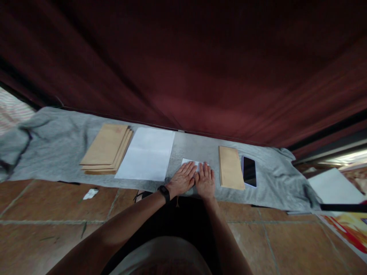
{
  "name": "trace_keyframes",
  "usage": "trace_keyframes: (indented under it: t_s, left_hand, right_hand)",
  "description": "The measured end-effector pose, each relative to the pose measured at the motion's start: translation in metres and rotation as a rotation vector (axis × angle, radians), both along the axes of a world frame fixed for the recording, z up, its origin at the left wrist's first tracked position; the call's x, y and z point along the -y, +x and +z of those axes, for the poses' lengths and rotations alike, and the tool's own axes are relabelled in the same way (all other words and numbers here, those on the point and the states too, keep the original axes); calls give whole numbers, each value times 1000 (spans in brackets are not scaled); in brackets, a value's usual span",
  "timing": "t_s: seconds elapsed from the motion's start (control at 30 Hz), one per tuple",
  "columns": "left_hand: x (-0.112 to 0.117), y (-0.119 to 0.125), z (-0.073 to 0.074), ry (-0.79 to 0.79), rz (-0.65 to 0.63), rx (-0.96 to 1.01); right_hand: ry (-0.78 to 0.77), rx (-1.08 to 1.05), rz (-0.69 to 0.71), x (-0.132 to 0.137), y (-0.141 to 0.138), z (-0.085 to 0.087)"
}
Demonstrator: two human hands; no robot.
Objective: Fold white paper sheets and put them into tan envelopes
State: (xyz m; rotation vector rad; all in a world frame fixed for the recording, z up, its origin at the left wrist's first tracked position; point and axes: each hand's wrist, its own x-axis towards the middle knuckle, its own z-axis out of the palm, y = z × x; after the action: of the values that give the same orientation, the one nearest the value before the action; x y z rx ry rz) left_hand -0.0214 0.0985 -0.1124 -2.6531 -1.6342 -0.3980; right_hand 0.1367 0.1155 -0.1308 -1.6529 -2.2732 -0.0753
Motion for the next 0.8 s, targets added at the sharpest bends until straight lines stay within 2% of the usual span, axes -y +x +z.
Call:
trace_keyframes:
  t_s: [0.33,0.6,0.8]
  left_hand:
    - [0,-1,13,-60,60,-23]
    - [1,4,15,-95,85,-66]
    - [3,3,17,-92,89,-48]
  right_hand:
    - [12,-10,-7,2,9,-4]
    - [-12,-43,-9,3,9,-2]
    - [42,-56,26,3,19,-2]
